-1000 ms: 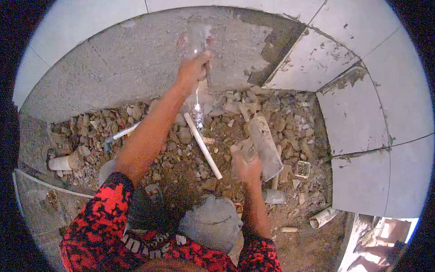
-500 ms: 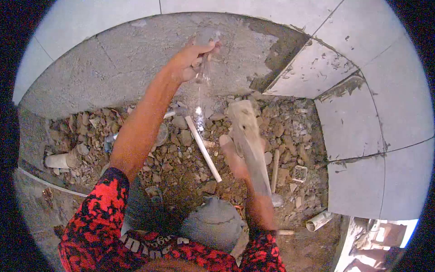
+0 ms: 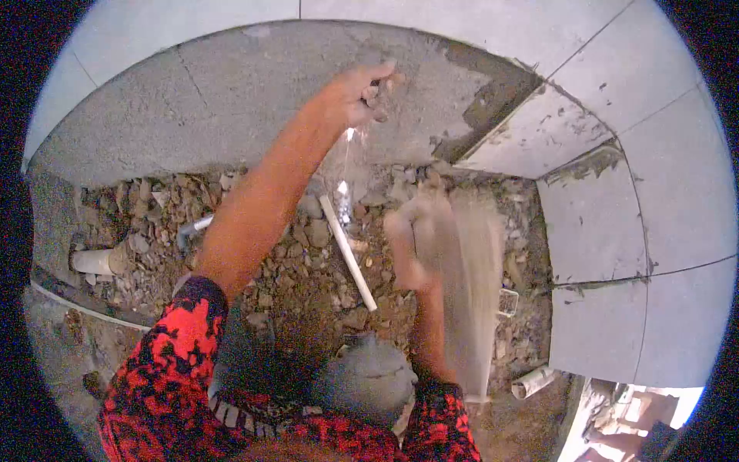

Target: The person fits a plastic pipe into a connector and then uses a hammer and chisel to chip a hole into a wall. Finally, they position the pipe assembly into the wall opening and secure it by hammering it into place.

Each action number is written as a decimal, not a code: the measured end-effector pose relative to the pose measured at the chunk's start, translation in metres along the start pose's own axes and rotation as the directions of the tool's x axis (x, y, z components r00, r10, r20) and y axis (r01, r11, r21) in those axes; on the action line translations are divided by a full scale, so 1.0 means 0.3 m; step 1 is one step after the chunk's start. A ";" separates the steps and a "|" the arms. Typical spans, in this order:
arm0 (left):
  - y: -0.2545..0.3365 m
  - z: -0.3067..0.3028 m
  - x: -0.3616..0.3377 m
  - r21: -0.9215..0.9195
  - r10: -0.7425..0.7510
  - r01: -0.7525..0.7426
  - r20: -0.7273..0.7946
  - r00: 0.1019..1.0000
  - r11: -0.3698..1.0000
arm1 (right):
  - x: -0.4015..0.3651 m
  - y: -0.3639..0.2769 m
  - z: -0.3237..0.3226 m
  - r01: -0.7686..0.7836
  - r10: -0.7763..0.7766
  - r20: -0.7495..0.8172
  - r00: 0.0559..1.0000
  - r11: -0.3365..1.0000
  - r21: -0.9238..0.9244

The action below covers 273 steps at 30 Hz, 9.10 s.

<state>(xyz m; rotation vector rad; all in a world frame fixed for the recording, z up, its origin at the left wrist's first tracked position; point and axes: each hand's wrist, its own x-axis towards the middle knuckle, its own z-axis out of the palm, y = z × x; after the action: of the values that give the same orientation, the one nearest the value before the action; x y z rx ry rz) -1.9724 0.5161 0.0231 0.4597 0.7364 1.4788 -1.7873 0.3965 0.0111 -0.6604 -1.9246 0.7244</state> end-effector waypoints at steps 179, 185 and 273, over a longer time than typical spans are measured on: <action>0.055 0.223 -0.055 -0.495 0.131 -0.150 -0.073 0.989 0.856 | 0.154 -0.021 -0.218 0.319 -0.210 -0.293 0.933 0.859 0.399; 0.068 0.184 -0.043 -0.625 0.012 -0.010 -0.001 1.000 0.780 | 0.220 -0.033 -0.206 -0.260 0.276 0.034 0.960 0.934 -0.245; 0.024 0.037 -0.152 0.150 0.094 -0.085 -0.051 0.994 0.985 | 0.026 0.143 0.060 -0.261 0.294 0.082 0.952 0.925 -0.277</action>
<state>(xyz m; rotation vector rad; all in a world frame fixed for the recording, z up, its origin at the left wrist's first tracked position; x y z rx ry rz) -1.9671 0.4734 0.0433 0.5707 0.8857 1.5326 -1.8006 0.4274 -0.0220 -1.0952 -2.0848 0.7006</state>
